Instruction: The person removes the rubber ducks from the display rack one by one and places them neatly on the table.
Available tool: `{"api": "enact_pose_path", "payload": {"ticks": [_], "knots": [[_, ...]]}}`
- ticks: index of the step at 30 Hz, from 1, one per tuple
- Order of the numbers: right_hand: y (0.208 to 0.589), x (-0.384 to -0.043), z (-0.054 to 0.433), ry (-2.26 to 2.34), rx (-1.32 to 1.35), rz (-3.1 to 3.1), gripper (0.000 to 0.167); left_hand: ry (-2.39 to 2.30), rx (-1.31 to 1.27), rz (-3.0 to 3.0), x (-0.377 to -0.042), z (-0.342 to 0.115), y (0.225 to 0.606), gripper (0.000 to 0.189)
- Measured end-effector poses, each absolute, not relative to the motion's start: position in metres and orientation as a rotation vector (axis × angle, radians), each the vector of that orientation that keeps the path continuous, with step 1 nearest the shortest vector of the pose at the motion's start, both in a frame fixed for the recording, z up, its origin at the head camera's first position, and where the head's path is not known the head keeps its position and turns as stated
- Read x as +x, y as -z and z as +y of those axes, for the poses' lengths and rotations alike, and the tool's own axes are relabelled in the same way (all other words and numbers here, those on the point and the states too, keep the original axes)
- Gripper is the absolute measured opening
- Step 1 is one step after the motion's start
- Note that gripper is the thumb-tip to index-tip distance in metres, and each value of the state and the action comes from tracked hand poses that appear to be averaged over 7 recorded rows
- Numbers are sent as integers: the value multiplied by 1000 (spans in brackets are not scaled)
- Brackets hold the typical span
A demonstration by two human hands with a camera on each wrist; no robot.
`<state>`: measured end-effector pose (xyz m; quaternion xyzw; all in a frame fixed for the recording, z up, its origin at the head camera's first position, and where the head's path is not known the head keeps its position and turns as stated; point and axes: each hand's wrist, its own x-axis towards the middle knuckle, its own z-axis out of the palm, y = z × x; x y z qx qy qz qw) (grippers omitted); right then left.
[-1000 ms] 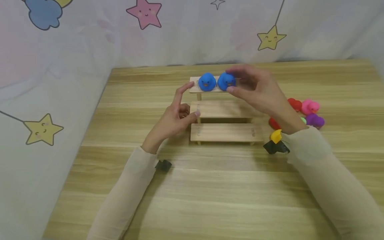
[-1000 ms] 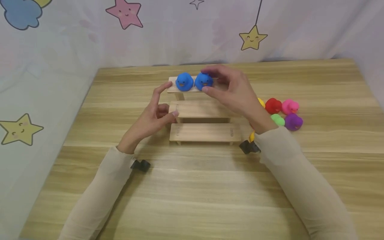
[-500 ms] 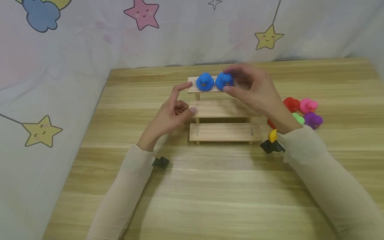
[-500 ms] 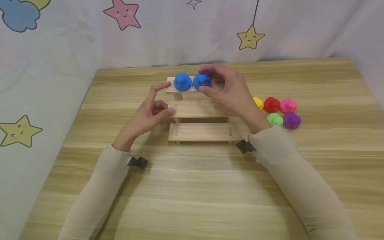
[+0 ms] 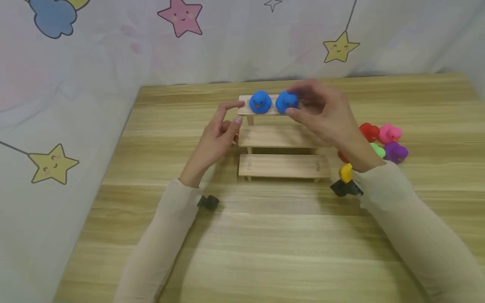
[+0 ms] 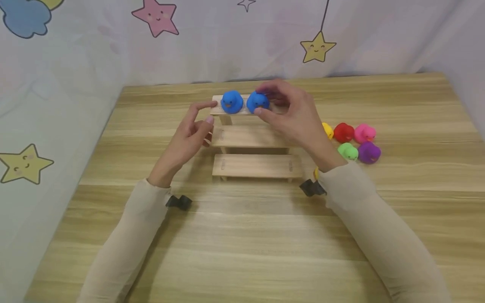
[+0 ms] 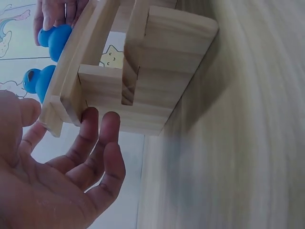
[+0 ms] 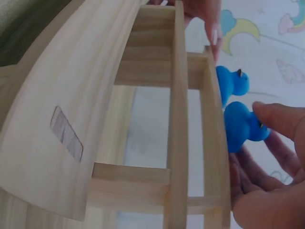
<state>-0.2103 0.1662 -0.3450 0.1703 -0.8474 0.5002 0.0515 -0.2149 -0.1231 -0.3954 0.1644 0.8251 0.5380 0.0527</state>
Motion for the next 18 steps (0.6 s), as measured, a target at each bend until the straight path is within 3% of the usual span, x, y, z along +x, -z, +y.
{"api": "enact_pose_path", "payload": {"ticks": [13,18], "knots": [[324,-193,183,-1667,501,-2463,39,-1752,331,2587,-225,-111,383,25],[307,-185,193,-1681,459,-2449,41,-1806,302,2527,-228,-108,383,28]]}}
